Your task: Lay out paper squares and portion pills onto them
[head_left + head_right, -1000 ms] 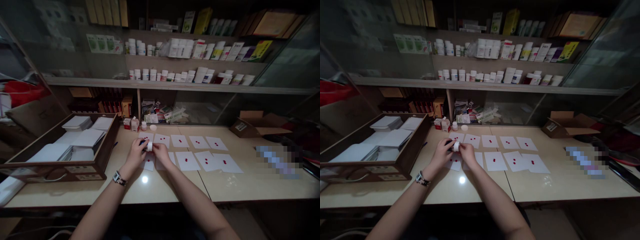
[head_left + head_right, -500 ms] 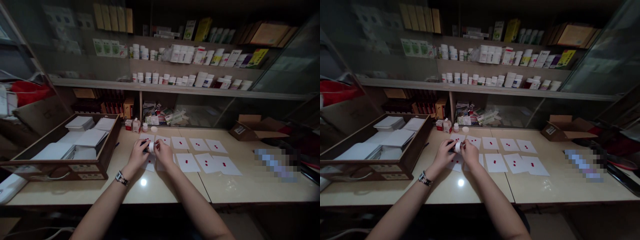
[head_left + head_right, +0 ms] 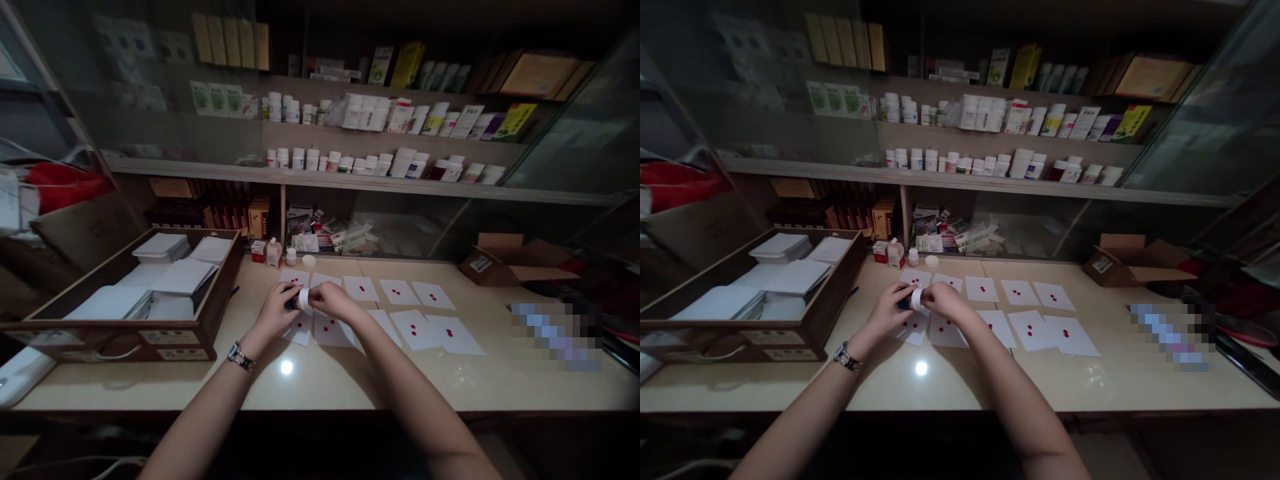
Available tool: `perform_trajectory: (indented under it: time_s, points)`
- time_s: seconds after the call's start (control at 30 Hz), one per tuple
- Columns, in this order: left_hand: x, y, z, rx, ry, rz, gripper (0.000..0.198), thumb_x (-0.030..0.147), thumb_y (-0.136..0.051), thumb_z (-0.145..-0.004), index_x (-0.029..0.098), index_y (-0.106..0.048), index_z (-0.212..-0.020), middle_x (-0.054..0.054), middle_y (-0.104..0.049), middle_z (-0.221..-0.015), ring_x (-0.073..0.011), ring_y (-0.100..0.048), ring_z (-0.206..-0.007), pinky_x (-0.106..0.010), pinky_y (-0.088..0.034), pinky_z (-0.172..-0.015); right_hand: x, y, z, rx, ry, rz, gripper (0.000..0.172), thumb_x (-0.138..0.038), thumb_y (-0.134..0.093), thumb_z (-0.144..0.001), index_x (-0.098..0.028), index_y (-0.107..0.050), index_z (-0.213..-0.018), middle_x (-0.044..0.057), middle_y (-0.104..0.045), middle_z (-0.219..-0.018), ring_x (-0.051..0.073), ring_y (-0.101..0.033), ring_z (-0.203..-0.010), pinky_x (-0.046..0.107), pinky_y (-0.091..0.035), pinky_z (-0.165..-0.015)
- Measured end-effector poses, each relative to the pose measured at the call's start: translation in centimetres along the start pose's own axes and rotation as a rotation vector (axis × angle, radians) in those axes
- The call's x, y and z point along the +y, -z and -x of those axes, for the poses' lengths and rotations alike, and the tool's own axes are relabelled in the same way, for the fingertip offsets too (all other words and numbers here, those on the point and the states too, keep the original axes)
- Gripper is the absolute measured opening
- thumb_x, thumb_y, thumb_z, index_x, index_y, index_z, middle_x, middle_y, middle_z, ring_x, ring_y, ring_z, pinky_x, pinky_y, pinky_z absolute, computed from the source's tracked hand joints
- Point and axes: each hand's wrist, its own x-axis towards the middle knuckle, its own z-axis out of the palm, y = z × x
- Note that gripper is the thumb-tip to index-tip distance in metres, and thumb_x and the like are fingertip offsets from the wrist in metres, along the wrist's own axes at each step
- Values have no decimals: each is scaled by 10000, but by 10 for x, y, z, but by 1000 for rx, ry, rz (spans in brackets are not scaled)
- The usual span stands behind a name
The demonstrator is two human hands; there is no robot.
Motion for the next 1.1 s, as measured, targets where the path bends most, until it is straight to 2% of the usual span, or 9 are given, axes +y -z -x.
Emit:
perform_trajectory:
  time_s: [0.2,0.33,0.4,0.5,0.57,0.7,0.87,0.97,1.1]
  points:
    - [0,-2,-1,-6,31,36,480,89,-681,-692,185,-640,-1161,-106,-606,-1110,-257,-563,-1084,-422,-463,-964,3,-1,2,33,17,-54,169,-93,-569,-726,-150,-726,-754,38,-694,-690,135,-534,-598,222,-320,-583]
    - [1,-1,-1,23,90,71,491,95,-683,-687,191,-633,-1165,-96,-605,-1110,-244,-582,-1059,-404,-472,-951,7,-8,3,157,64,-94,166,-145,-568,-769,-164,-728,-807,62,-718,-758,154,-577,-652,240,-359,-627]
    - [2,1,-2,49,130,74,498,95,-687,-682,192,-630,-1167,-89,-608,-1100,-233,-590,-1035,-388,-480,-937,16,-6,2,261,54,-202,166,-215,-572,-794,-168,-723,-845,63,-723,-782,159,-593,-670,246,-388,-638]
    - [4,4,-3,103,162,50,498,97,-704,-669,190,-634,-1153,-79,-616,-1078,-228,-590,-1027,-372,-477,-933,42,5,-3,398,-83,-355,214,-300,-573,-800,-146,-708,-862,58,-707,-724,157,-590,-619,244,-407,-588]
    - [3,6,-3,149,181,46,477,120,-719,-672,189,-638,-1137,-77,-624,-1069,-230,-595,-1028,-370,-476,-931,63,13,-6,436,-163,-322,203,-279,-574,-791,-129,-705,-831,71,-706,-719,162,-599,-625,246,-413,-588]
    - [-1,9,-5,274,260,99,450,201,-750,-678,179,-636,-1112,-89,-651,-1080,-237,-614,-1014,-382,-481,-921,86,12,-10,310,-222,11,173,-213,-571,-798,-151,-723,-853,102,-734,-853,189,-642,-766,254,-414,-668]
    - [-5,13,-8,384,405,160,485,243,-783,-626,142,-649,-1081,-116,-676,-1088,-251,-621,-1020,-392,-471,-935,81,-10,-13,67,-260,359,246,-241,-513,-865,-201,-710,-1008,104,-723,-1038,215,-640,-961,258,-410,-763]
    - [-5,14,-9,380,440,199,496,236,-785,-612,130,-654,-1079,-124,-681,-1085,-253,-626,-1015,-391,-471,-934,78,-16,-13,53,-255,377,274,-236,-480,-883,-200,-697,-1046,104,-709,-1090,217,-631,-1005,260,-409,-795]
    - [-6,11,-8,346,387,220,494,223,-783,-619,143,-654,-1089,-123,-674,-1105,-246,-621,-1030,-384,-470,-939,78,-12,-9,88,-278,371,280,-241,-511,-858,-208,-687,-1073,97,-701,-1114,221,-636,-994,270,-421,-793]
